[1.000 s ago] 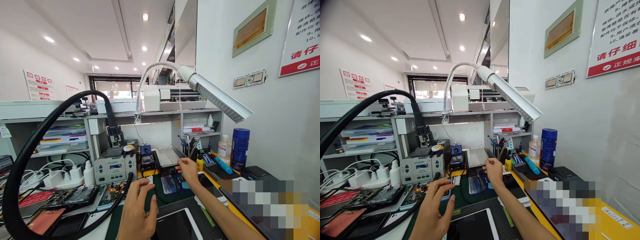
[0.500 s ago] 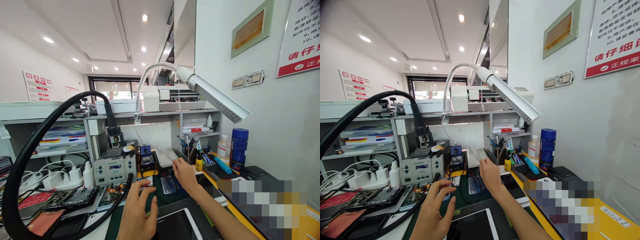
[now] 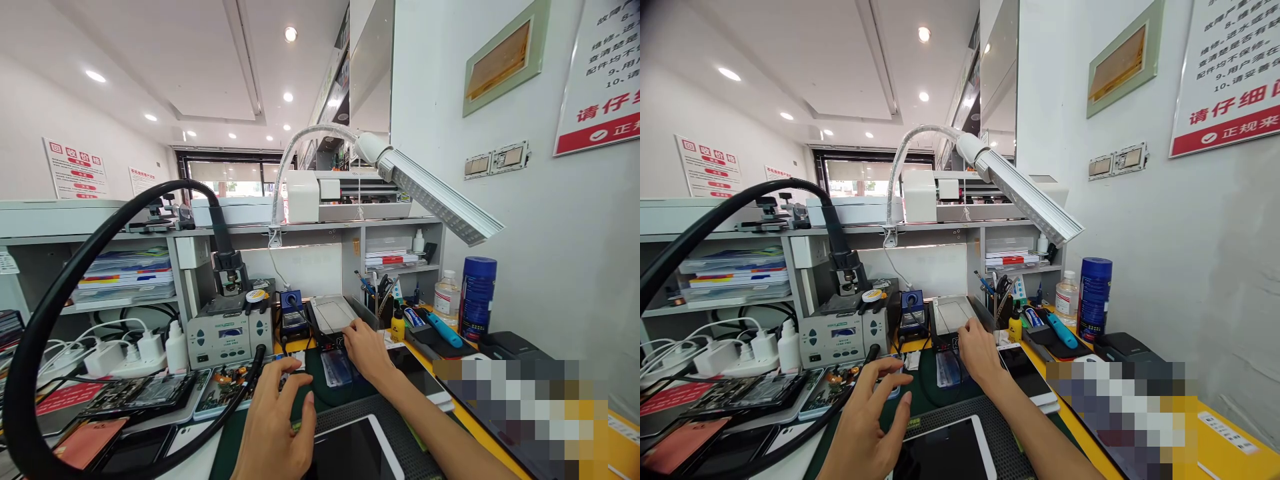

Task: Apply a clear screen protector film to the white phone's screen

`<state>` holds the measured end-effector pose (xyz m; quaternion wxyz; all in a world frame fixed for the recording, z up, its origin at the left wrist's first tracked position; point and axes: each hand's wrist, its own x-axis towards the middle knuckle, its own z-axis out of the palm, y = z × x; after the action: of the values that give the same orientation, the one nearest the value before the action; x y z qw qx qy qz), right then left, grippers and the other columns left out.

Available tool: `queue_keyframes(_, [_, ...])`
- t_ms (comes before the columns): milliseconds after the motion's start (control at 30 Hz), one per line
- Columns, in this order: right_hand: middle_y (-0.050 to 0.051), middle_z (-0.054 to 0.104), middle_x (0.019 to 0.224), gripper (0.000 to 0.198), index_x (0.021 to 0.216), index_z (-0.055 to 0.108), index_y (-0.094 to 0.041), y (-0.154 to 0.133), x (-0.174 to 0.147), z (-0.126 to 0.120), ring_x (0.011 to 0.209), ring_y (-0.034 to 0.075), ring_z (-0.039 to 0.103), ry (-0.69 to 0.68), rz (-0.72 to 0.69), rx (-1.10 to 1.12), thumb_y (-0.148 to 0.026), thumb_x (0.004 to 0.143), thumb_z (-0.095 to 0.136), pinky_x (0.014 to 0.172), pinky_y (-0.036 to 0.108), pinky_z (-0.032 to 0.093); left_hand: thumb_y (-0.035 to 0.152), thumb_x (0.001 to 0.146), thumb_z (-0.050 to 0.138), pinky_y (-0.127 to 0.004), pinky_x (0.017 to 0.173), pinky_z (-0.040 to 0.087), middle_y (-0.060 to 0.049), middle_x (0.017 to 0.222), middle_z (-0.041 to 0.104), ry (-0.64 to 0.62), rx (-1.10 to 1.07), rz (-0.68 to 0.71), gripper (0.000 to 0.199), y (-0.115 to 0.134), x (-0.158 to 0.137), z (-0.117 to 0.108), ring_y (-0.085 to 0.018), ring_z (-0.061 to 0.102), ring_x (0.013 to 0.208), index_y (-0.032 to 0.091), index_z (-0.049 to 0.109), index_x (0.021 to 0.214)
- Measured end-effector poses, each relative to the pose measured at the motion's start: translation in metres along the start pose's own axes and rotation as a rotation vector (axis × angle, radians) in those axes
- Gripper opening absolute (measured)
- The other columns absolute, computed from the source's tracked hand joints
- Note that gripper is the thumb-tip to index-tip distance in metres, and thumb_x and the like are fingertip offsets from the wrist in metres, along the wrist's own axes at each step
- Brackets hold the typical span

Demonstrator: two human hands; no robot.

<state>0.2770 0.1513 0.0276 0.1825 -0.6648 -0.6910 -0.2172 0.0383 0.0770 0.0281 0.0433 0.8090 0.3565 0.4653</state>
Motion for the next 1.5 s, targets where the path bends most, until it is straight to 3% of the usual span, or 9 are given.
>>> queue_keyframes(400, [0.005, 0.066, 0.108, 0.012, 0.107, 0.067, -0.016, 0.0, -0.001, 0.002, 0.093, 0.019, 0.065, 0.029, 0.003, 0.019, -0.023, 0.1, 0.06, 0.072, 0.032, 0.056, 0.03, 0.098, 0.049, -0.022, 0.04, 0.053, -0.016, 0.123, 0.055, 0.058, -0.028, -0.005, 0.017, 0.001, -0.001, 0.003, -0.033, 0.063, 0.112, 0.024, 0.063, 0.106])
queue_keyframes(533, [0.007, 0.066, 0.107, 0.019, 0.11, 0.069, -0.018, 0.001, -0.001, 0.001, 0.092, 0.019, 0.064, 0.044, -0.003, 0.043, -0.018, 0.102, 0.052, 0.065, 0.026, 0.048, 0.032, 0.098, 0.05, -0.021, 0.038, 0.052, -0.016, 0.122, 0.056, -0.014, -0.032, -0.012, 0.017, 0.0, -0.001, 0.002, -0.032, 0.065, 0.109, 0.025, 0.063, 0.108])
queue_keyframes(733, [0.01, 0.066, 0.106, 0.026, 0.112, 0.073, -0.023, 0.001, -0.001, 0.003, 0.09, 0.019, 0.065, 0.052, -0.006, 0.07, -0.017, 0.102, 0.05, 0.058, 0.024, 0.037, 0.034, 0.098, 0.048, -0.032, 0.057, 0.062, -0.015, 0.119, 0.06, 0.102, 0.016, 0.013, 0.019, 0.003, 0.0, 0.002, -0.032, 0.067, 0.106, 0.024, 0.064, 0.102])
queue_keyframes(1133, [0.011, 0.066, 0.108, 0.024, 0.112, 0.073, -0.021, 0.0, -0.002, 0.002, 0.095, 0.022, 0.067, 0.043, 0.042, 0.109, -0.014, 0.097, 0.056, 0.063, 0.024, 0.042, 0.031, 0.099, 0.048, -0.039, 0.072, 0.064, -0.016, 0.12, 0.059, 0.079, 0.062, 0.049, 0.017, 0.001, 0.001, 0.001, -0.032, 0.064, 0.11, 0.024, 0.063, 0.104])
queue_keyframes(1200, [0.01, 0.067, 0.109, 0.026, 0.113, 0.073, -0.021, 0.0, -0.001, -0.001, 0.093, 0.021, 0.068, 0.048, 0.062, 0.128, -0.013, 0.096, 0.057, 0.063, 0.025, 0.043, 0.031, 0.098, 0.049, -0.037, 0.068, 0.064, -0.015, 0.12, 0.059, 0.08, 0.047, 0.044, 0.016, 0.001, 0.0, 0.003, -0.032, 0.065, 0.11, 0.024, 0.063, 0.103])
queue_keyframes(1367, [0.008, 0.067, 0.115, 0.027, 0.12, 0.07, -0.021, 0.023, 0.01, -0.017, 0.089, 0.018, 0.068, 0.122, 0.23, 0.192, -0.017, 0.097, 0.057, 0.071, 0.029, 0.051, 0.033, 0.098, 0.048, -0.022, 0.039, 0.053, -0.016, 0.122, 0.056, 0.058, -0.023, -0.03, 0.019, 0.002, 0.0, 0.002, -0.032, 0.065, 0.108, 0.025, 0.064, 0.105])
queue_keyframes(1500, [0.008, 0.067, 0.119, 0.022, 0.116, 0.066, -0.017, 0.064, 0.014, -0.03, 0.098, 0.021, 0.067, 0.165, 0.433, 0.232, -0.031, 0.099, 0.061, 0.084, 0.04, 0.057, 0.032, 0.098, 0.051, -0.021, 0.037, 0.052, -0.016, 0.123, 0.056, -0.003, -0.029, -0.009, 0.017, 0.002, 0.0, -0.001, -0.034, 0.064, 0.111, 0.025, 0.064, 0.107])
